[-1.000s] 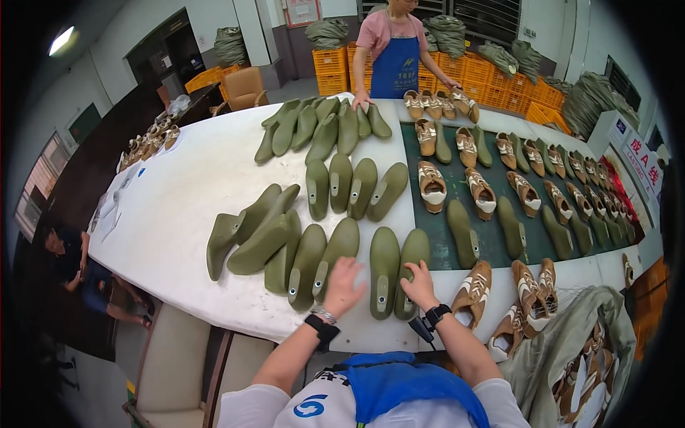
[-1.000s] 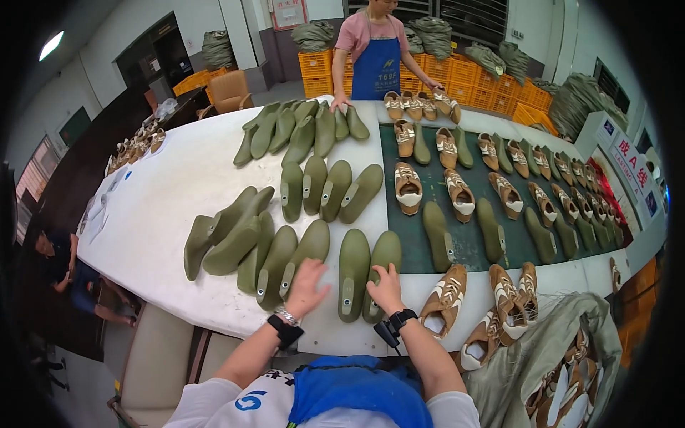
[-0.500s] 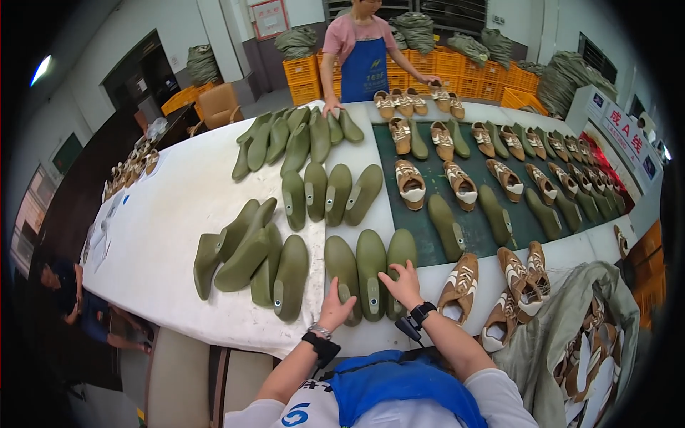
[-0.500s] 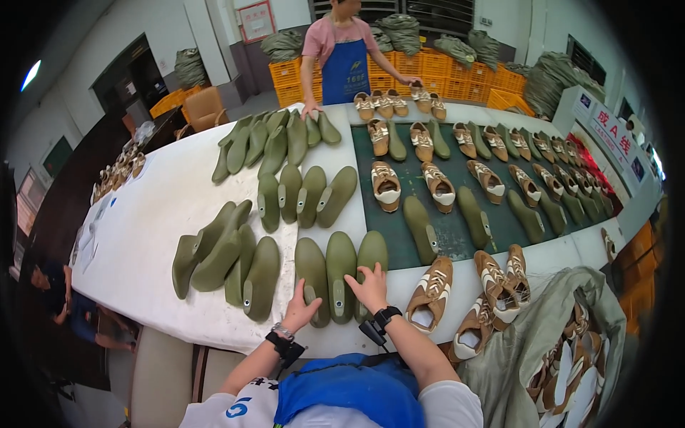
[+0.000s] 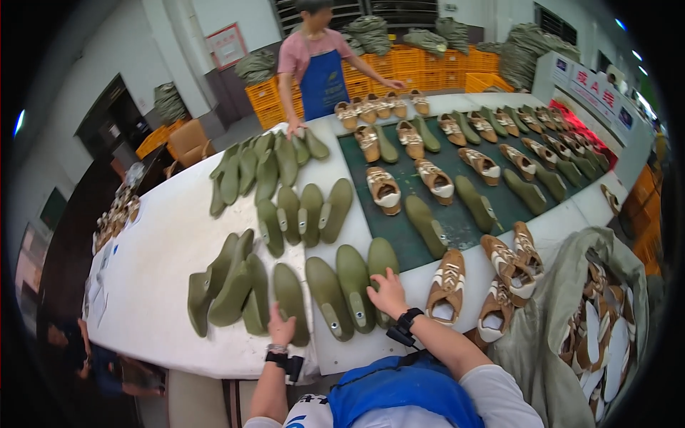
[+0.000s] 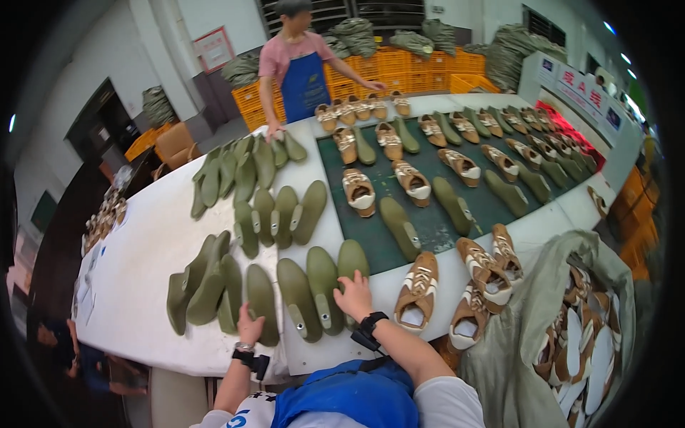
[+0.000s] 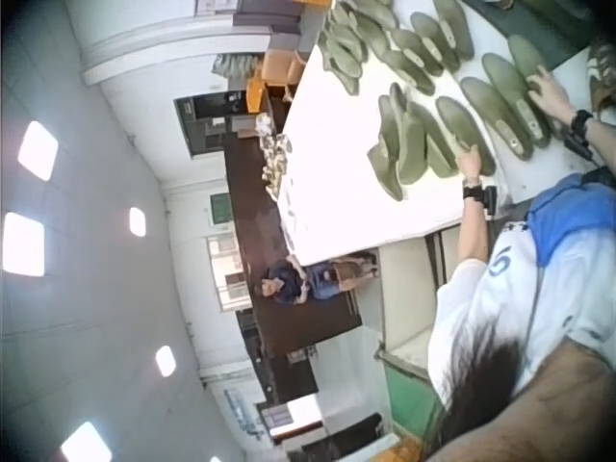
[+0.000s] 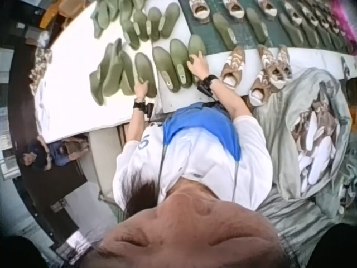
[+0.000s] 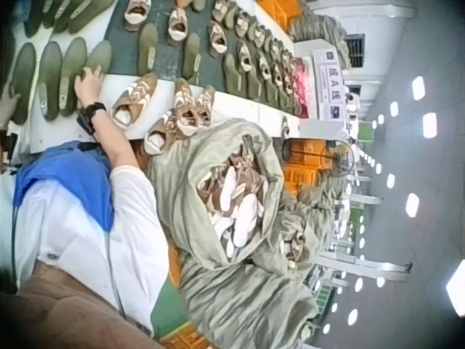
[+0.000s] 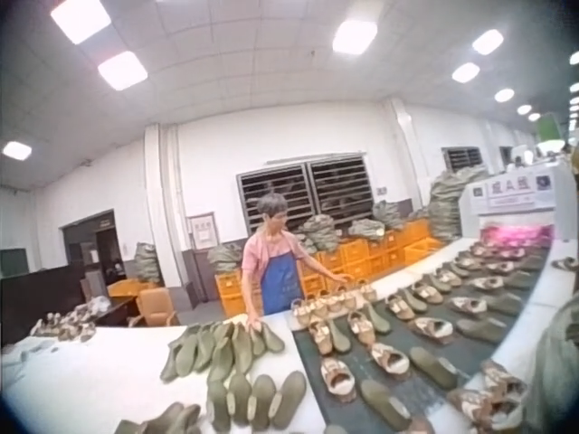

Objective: The recorder is organizing shoes and shoe lasts on a production table, sorting them and placing them into large storage bags in a shoe manufacturing facility.

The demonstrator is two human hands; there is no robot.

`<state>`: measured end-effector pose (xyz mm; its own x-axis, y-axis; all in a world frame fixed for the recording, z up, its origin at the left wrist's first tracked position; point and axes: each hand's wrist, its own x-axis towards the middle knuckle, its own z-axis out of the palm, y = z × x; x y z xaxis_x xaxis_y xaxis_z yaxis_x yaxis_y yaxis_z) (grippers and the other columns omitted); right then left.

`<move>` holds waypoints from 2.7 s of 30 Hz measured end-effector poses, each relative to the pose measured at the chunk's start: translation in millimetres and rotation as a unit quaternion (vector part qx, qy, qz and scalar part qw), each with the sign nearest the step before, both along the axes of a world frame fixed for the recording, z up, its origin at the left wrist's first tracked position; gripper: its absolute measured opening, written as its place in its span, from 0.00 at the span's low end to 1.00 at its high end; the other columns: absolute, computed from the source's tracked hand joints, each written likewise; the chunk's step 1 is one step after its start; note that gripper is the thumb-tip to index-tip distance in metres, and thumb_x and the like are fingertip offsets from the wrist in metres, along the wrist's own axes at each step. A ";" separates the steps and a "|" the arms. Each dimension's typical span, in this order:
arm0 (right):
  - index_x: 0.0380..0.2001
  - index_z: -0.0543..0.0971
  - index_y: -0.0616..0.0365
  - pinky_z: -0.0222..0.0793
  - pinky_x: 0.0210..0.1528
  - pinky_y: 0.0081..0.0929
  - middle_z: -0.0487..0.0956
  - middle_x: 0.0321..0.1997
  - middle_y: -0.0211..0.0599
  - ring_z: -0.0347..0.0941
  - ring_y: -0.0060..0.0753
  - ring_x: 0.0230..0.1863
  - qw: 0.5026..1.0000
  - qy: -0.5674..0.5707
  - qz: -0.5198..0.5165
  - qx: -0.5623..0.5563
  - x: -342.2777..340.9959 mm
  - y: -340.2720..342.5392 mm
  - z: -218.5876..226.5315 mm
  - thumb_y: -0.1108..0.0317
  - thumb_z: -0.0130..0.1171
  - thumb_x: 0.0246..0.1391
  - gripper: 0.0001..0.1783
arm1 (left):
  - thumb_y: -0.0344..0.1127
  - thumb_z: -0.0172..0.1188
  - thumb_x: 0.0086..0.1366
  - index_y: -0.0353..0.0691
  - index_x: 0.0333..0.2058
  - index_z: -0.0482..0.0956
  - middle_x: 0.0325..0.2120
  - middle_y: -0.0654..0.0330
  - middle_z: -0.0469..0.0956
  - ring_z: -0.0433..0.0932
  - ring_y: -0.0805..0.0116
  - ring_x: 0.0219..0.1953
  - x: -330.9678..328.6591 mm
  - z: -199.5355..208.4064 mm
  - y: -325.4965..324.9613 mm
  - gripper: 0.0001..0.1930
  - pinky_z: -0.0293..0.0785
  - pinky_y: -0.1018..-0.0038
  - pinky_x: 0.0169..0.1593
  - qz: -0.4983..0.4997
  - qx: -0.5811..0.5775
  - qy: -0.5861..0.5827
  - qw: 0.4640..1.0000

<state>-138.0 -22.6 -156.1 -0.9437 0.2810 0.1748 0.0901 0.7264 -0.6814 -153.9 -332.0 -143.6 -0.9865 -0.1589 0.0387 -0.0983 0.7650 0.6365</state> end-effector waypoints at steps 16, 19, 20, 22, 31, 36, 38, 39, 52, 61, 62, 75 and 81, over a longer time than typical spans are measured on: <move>0.40 0.77 0.50 0.63 0.55 0.40 0.62 0.58 0.58 0.61 0.55 0.57 0.999 -0.024 -0.014 -0.026 -1.9 6.2 5.9 0.64 0.58 0.42 0.17 | 0.55 0.68 0.43 0.31 0.59 0.54 0.56 0.41 0.62 0.63 0.50 0.57 -42.3 -50.4 -134.2 0.51 0.61 0.64 0.58 0.141 0.113 -0.096 0.979; 0.40 0.77 0.50 0.63 0.55 0.40 0.62 0.58 0.58 0.61 0.55 0.56 0.999 -0.027 -0.014 -0.025 -1.2 10.4 4.9 0.64 0.58 0.42 0.17 | 0.57 0.69 0.42 0.34 0.60 0.53 0.55 0.39 0.62 0.64 0.49 0.57 -39.4 -50.0 -122.3 0.53 0.63 0.63 0.57 0.124 0.095 -0.078 0.985; 0.40 0.77 0.50 0.62 0.55 0.40 0.63 0.57 0.59 0.61 0.55 0.56 0.999 -0.027 -0.023 -0.029 -1.3 12.8 4.3 0.64 0.58 0.42 0.18 | 0.57 0.69 0.41 0.36 0.60 0.53 0.54 0.38 0.63 0.65 0.48 0.56 -41.2 -40.8 -105.7 0.52 0.64 0.63 0.56 0.099 0.089 -0.062 0.989; 0.40 0.77 0.51 0.61 0.56 0.39 0.63 0.58 0.59 0.61 0.55 0.57 0.999 -0.029 -0.018 -0.030 -2.7 7.3 9.7 0.64 0.58 0.42 0.18 | 0.58 0.71 0.38 0.43 0.60 0.53 0.51 0.37 0.63 0.67 0.43 0.51 -33.4 -29.8 -83.5 0.53 0.67 0.61 0.52 0.127 0.052 -0.067 0.988; 0.40 0.77 0.51 0.60 0.57 0.39 0.64 0.56 0.59 0.61 0.56 0.56 0.999 -0.014 -0.027 -0.032 -3.8 13.0 2.6 0.64 0.59 0.41 0.18 | 0.49 0.73 0.37 0.41 0.60 0.52 0.46 0.40 0.67 0.70 0.46 0.47 -16.7 -21.8 -44.6 0.54 0.67 0.60 0.50 0.129 -0.015 0.026 0.991; 0.40 0.78 0.55 0.61 0.56 0.42 0.65 0.54 0.58 0.62 0.56 0.54 0.996 -0.015 -0.056 -0.072 15.7 42.1 2.2 0.66 0.57 0.39 0.20 | 0.55 0.68 0.42 0.28 0.39 0.76 0.37 0.45 0.78 0.76 0.50 0.41 -36.9 -32.7 -33.3 0.34 0.70 0.62 0.46 0.078 0.023 -0.051 0.995; 0.38 0.79 0.56 0.61 0.55 0.44 0.69 0.47 0.58 0.62 0.55 0.54 0.997 0.017 -0.056 -0.046 18.1 45.0 6.5 0.66 0.55 0.36 0.20 | 0.48 0.67 0.47 0.29 0.38 0.77 0.36 0.47 0.79 0.78 0.56 0.36 -8.5 -12.7 -18.7 0.27 0.72 0.64 0.42 0.022 0.050 0.005 0.999; 0.37 0.79 0.57 0.61 0.54 0.45 0.71 0.45 0.57 0.63 0.56 0.52 0.998 -0.002 -0.040 -0.054 15.2 44.1 2.8 0.67 0.55 0.36 0.20 | 0.45 0.66 0.48 0.32 0.40 0.77 0.33 0.50 0.79 0.78 0.59 0.31 12.2 -11.1 -21.6 0.25 0.72 0.66 0.37 -0.007 -0.092 0.076 0.993; 0.53 0.67 0.58 0.65 0.51 0.40 0.73 0.47 0.49 0.68 0.51 0.49 0.994 0.016 0.065 -0.091 129.3 123.7 63.1 0.61 0.55 0.49 0.28 | 0.55 0.59 0.54 0.33 0.42 0.75 0.28 0.45 0.78 0.77 0.47 0.33 55.9 130.9 84.3 0.29 0.72 0.60 0.37 -0.200 -0.390 0.005 0.899; 0.42 0.75 0.50 0.61 0.45 0.45 0.71 0.43 0.41 0.65 0.45 0.46 0.700 0.023 -0.583 0.413 409.0 227.5 153.4 0.65 0.57 0.44 0.18 | 0.38 0.59 0.57 0.34 0.51 0.69 0.37 0.41 0.75 0.74 0.43 0.39 99.1 153.5 225.2 0.24 0.70 0.60 0.44 -0.694 -0.105 0.010 0.713; 0.42 0.75 0.50 0.61 0.45 0.45 0.71 0.43 0.41 0.65 0.45 0.46 0.692 0.019 -0.590 0.415 422.8 223.9 123.7 0.65 0.57 0.44 0.18 | 0.38 0.60 0.57 0.34 0.51 0.69 0.37 0.41 0.75 0.74 0.43 0.39 106.2 157.2 235.9 0.24 0.70 0.60 0.44 -0.719 -0.089 0.002 0.690; 0.48 0.73 0.49 0.55 0.53 0.45 0.70 0.52 0.41 0.65 0.42 0.52 0.854 -0.114 -0.417 0.290 417.5 202.2 74.0 0.66 0.49 0.47 0.22 | 0.33 0.62 0.51 0.35 0.47 0.69 0.33 0.50 0.73 0.73 0.51 0.36 191.7 175.8 423.3 0.23 0.70 0.63 0.41 -0.864 -0.058 0.136 0.481; 0.47 0.73 0.51 0.64 0.49 0.35 0.74 0.46 0.38 0.69 0.39 0.48 0.930 -0.061 -0.309 0.191 440.5 212.7 84.6 0.66 0.54 0.44 0.22 | 0.29 0.60 0.49 0.34 0.46 0.69 0.46 0.49 0.69 0.67 0.49 0.50 281.4 149.8 570.2 0.22 0.65 0.62 0.53 -0.918 0.064 0.216 0.327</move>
<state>302.5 190.1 -71.5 -0.6427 0.7149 0.2756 0.6298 0.6978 -0.3413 127.5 238.2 6.2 0.6691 0.6571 0.3471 0.5708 -0.7535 0.3261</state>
